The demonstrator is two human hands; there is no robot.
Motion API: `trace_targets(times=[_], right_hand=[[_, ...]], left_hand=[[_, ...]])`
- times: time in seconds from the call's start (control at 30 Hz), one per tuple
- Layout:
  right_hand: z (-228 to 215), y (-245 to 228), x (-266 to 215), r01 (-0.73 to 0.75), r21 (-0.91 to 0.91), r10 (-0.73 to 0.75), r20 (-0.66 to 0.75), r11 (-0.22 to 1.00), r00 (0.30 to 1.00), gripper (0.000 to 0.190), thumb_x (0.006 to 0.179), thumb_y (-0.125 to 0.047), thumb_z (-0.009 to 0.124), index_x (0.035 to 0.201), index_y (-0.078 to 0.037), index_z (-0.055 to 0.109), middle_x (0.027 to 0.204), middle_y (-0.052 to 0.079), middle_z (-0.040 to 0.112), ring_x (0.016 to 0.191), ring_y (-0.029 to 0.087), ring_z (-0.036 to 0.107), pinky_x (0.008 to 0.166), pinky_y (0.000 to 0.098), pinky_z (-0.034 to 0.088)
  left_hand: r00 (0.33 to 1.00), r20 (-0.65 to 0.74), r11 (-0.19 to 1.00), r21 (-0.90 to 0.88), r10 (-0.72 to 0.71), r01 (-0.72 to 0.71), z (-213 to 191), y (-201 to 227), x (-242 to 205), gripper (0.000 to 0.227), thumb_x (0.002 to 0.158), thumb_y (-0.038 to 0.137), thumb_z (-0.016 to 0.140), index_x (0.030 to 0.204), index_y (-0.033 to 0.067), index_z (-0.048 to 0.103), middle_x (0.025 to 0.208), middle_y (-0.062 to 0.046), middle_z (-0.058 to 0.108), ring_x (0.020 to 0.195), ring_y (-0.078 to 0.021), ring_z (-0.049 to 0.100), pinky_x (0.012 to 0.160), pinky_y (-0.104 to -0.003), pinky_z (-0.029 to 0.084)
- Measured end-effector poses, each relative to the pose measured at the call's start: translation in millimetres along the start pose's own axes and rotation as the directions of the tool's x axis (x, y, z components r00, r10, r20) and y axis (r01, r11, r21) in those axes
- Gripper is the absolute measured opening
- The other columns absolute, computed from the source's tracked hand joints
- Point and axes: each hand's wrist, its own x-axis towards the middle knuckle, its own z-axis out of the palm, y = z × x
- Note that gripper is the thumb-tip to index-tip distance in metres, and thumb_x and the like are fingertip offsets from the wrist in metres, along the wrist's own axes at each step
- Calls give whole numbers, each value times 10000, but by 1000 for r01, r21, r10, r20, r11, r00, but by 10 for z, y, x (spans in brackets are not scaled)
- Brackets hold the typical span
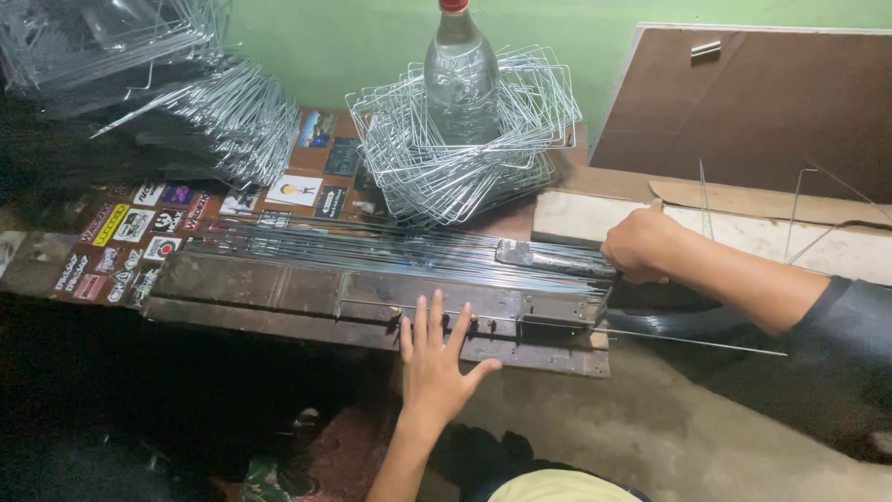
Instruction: Bending metal wires into rectangular frames using a manual bending jig.
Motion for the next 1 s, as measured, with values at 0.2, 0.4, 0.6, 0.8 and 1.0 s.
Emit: trace_targets(times=[0.2,0.4,0.6,0.8,1.0], right_hand=[[33,-8,208,-3,155,-9,78,988,997,205,774,-148,696,956,-152,789,855,42,788,869,261,774,793,395,613],[135,45,442,89,52,-93,86,995,992,235,728,-220,783,946,-134,799,930,72,762,900,278,737,795,402,582],[327,98,588,102,126,-121,154,987,981,179,745,-208,757,895,-121,803,869,58,783,839,243,754,747,394,581],[379,118,574,79,226,-137,256,971,957,187,795,-165,720,916,-52,805,865,85,789,815,227,778,736,388,618],[245,45,370,-7,187,-48,287,982,957,279,832,-204,743,1065,-56,775,987,121,770,905,278,719,802,454,576]], left_hand=[[1000,2,1000,-17,-18,18,6,9,-20,894,796,713,674,1505,201,487,1650,-196,235,1519,-423,192,1182,-627,172],[1000,11,1000,6,-12,11,11,5,-2,919,783,713,675,1512,193,471,1646,-209,222,1511,-431,184,1167,-632,164],[1000,19,1000,9,-12,12,-13,17,8,912,799,707,670,1524,194,460,1648,-210,217,1512,-431,182,1172,-630,162],[1000,23,1000,24,-12,12,1,16,3,908,801,708,657,1526,201,452,1643,-218,221,1510,-431,181,1171,-627,160],[999,46,999,31,-20,18,20,3,-3,904,810,716,649,1523,195,453,1642,-219,215,1509,-434,172,1169,-627,151]])
